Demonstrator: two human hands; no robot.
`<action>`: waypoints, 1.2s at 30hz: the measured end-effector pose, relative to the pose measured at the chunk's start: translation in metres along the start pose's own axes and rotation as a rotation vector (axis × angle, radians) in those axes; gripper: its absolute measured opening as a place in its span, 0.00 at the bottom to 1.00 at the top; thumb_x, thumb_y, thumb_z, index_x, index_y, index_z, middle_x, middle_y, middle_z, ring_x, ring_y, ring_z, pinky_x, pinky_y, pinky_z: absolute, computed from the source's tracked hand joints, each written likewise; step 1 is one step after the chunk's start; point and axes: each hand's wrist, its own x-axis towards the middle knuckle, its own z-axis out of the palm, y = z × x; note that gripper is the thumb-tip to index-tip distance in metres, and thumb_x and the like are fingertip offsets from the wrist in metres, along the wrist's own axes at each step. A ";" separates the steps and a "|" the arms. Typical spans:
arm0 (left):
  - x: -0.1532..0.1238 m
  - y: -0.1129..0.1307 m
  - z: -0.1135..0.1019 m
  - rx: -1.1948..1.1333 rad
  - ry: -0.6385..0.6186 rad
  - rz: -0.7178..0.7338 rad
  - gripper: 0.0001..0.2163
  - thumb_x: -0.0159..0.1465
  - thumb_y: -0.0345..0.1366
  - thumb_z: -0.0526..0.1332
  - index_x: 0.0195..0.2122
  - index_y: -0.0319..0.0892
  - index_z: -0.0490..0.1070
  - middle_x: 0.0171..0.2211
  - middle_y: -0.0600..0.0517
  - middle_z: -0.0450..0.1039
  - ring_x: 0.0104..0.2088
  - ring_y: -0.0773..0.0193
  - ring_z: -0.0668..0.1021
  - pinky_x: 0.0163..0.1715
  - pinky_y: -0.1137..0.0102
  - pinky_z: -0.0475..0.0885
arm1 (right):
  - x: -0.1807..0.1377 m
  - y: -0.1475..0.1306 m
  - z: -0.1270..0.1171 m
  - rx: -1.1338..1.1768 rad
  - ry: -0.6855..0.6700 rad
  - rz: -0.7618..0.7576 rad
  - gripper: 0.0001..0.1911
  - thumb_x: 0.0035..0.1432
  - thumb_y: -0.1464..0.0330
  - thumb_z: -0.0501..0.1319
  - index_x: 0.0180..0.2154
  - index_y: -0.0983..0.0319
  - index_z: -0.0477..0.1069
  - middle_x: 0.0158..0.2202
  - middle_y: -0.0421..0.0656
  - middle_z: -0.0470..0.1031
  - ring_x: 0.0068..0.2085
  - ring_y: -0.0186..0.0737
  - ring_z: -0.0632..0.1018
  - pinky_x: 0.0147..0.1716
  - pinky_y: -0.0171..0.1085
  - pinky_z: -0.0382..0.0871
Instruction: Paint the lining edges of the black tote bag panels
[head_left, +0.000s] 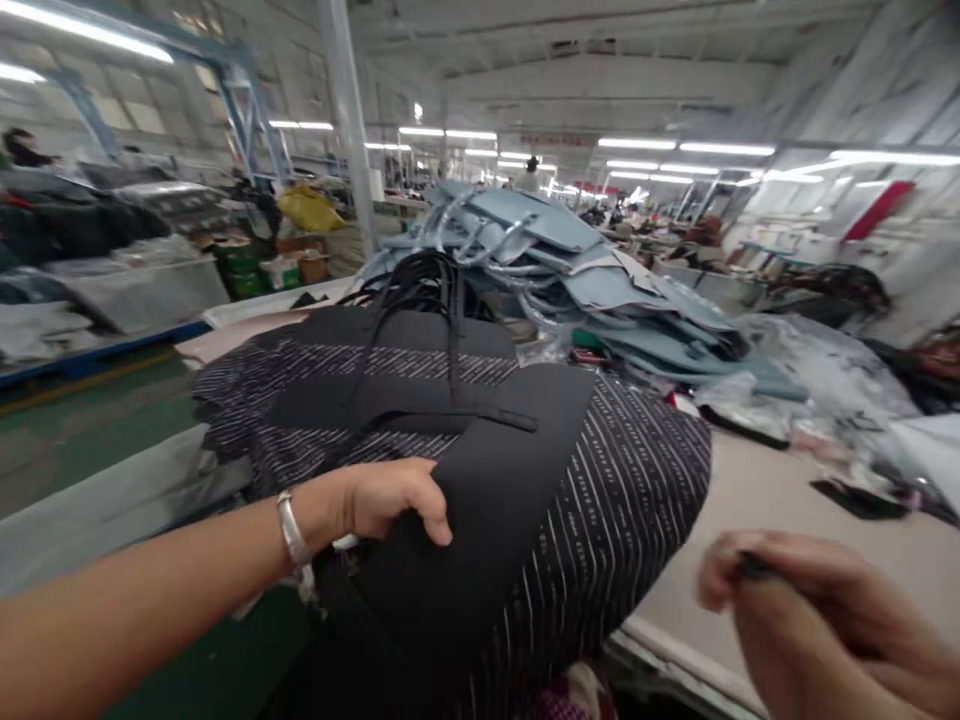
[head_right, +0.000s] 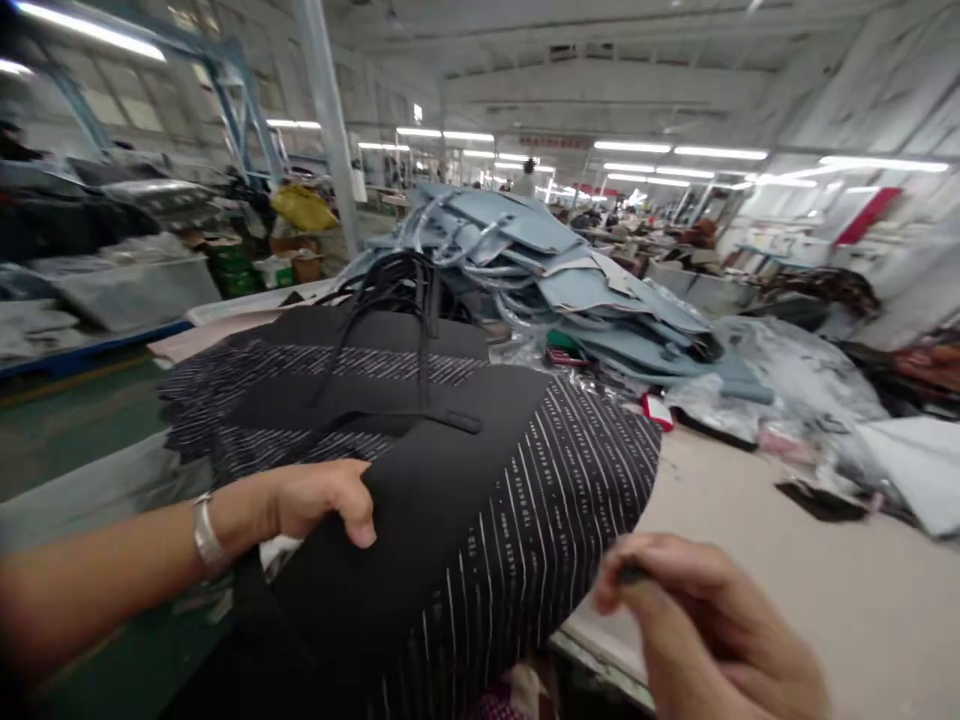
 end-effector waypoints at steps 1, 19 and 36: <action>0.018 0.000 -0.002 0.003 -0.010 -0.034 0.07 0.32 0.29 0.62 0.15 0.41 0.74 0.23 0.47 0.79 0.25 0.54 0.79 0.25 0.64 0.77 | -0.012 0.004 0.015 0.021 -0.143 0.050 0.04 0.57 0.65 0.69 0.34 0.56 0.77 0.28 0.40 0.79 0.26 0.35 0.80 0.26 0.29 0.76; 0.098 -0.015 -0.030 -0.048 0.019 -0.386 0.11 0.32 0.28 0.68 0.20 0.38 0.75 0.23 0.42 0.80 0.24 0.49 0.81 0.28 0.59 0.80 | -0.021 0.092 0.081 -0.016 -0.734 0.446 0.06 0.61 0.70 0.63 0.35 0.58 0.80 0.34 0.38 0.81 0.35 0.37 0.80 0.37 0.33 0.71; 0.103 -0.020 -0.032 -0.071 -0.127 -0.378 0.13 0.33 0.29 0.68 0.24 0.37 0.76 0.25 0.43 0.80 0.25 0.49 0.81 0.26 0.60 0.79 | -0.013 0.095 0.089 -0.073 -0.843 0.412 0.08 0.63 0.69 0.62 0.35 0.59 0.80 0.29 0.40 0.76 0.29 0.34 0.75 0.30 0.33 0.68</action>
